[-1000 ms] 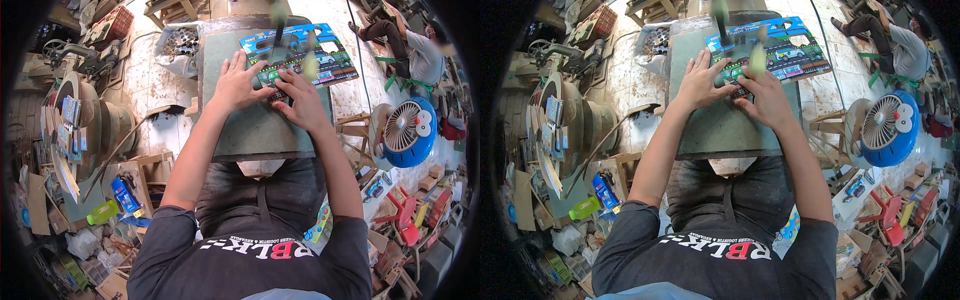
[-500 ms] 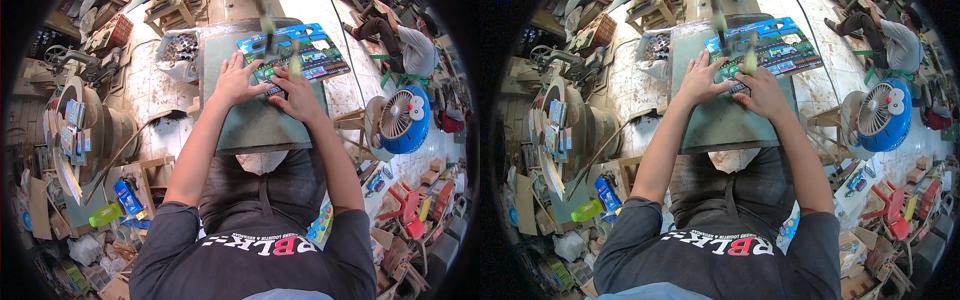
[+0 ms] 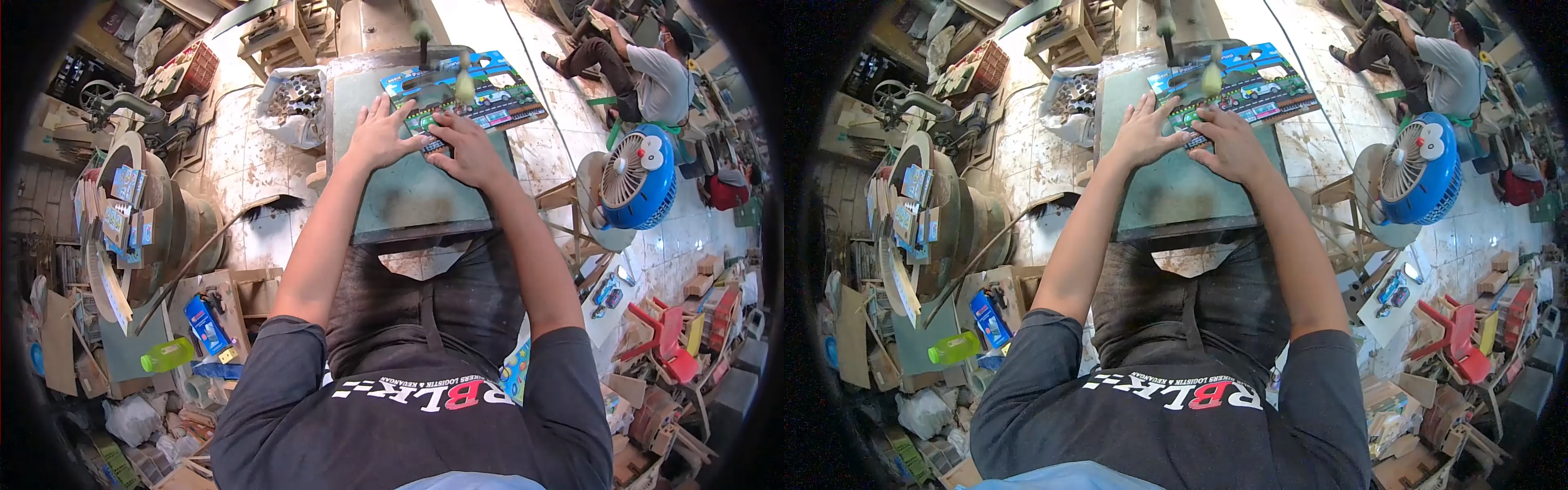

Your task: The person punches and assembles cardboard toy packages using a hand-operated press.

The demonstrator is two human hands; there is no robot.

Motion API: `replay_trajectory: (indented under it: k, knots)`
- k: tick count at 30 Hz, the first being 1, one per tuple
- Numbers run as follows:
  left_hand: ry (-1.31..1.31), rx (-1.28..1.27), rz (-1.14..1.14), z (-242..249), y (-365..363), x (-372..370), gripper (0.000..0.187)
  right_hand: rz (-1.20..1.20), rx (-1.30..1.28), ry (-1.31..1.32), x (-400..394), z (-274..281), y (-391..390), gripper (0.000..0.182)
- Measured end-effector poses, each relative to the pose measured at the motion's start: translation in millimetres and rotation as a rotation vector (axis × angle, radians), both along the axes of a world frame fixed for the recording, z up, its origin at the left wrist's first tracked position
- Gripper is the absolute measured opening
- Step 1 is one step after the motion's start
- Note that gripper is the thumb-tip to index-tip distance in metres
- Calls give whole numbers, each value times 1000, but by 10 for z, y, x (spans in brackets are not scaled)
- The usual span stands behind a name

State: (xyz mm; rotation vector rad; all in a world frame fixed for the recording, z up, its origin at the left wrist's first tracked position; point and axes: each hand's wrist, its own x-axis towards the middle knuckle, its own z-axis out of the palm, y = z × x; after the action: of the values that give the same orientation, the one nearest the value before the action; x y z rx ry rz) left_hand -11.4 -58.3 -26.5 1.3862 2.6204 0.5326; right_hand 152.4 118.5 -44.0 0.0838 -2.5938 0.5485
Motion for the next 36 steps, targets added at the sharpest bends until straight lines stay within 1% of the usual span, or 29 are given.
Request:
replay_trajectory:
  k: [1,3,4,5,7,8,10,11,12,13,14,15,16,17,18,19,20,21,22,23,24,26,27,28,31,33,35,36]
  knots:
    - [6,12,3,-36,-17,27,95,3,12,6,0,20,6,54]
    - [23,240,34,-100,-124,141,88,20,-59,-5,13,41,1,57]
    - [22,347,32,-48,-199,235,67,47,-54,4,2,64,8,57]
    - [27,353,36,-47,-247,347,67,51,-49,9,5,81,24,57]
    - [82,490,22,-74,-313,573,41,50,-48,-6,28,85,19,54]
    - [79,487,31,-77,-311,673,41,61,-40,3,50,72,41,50]
    - [-45,409,-30,73,-207,879,29,81,-46,-3,54,48,103,49]
    - [-49,411,-13,90,-135,933,29,90,-52,-3,49,42,137,47]
    - [-5,379,-17,106,-58,974,27,92,-128,-59,54,67,162,44]
    - [40,346,-22,129,20,1004,25,106,-125,-62,62,86,199,44]
    - [51,246,-4,154,89,1025,29,48,-186,-45,79,103,242,42]
    - [52,245,5,134,155,1036,29,-12,-249,-26,111,118,286,41]
    - [74,206,16,109,217,1039,31,-108,-239,88,186,145,325,38]
    - [97,166,28,83,278,1033,32,-280,-254,174,267,91,418,32]
    - [98,165,38,90,326,1035,32,-518,-356,269,324,-52,523,29]
    - [102,146,49,107,359,1053,34,-722,-501,360,397,-119,617,30]
    - [105,127,61,119,393,1066,36,-883,-680,395,435,-247,759,38]
    - [99,121,70,109,430,1079,36,-1009,-846,336,416,-250,827,47]
    - [149,101,85,103,469,1086,34,-1027,-1090,279,390,-263,878,44]
    - [203,84,95,103,507,1087,32,-1038,-1333,223,371,-262,946,42]
    - [202,81,94,125,535,1087,32,-1039,-1335,221,359,-261,1003,42]
    - [148,-2,100,167,564,1093,37,-585,-1812,357,358,-249,1117,31]
    - [146,-6,102,165,576,1094,37,-689,-1765,330,312,-211,1154,19]
    - [151,-10,107,169,589,1087,35,-637,-1771,373,313,-233,1190,17]
    - [143,-11,157,82,715,1007,32,-528,-1749,435,280,-96,1216,13]
    - [127,-8,191,37,744,990,30,-566,-1706,475,244,82,1145,11]
    - [267,163,177,86,749,988,25,-537,-1711,489,229,240,1101,11]
    - [267,167,179,85,758,995,25,-507,-1718,505,220,275,1089,12]
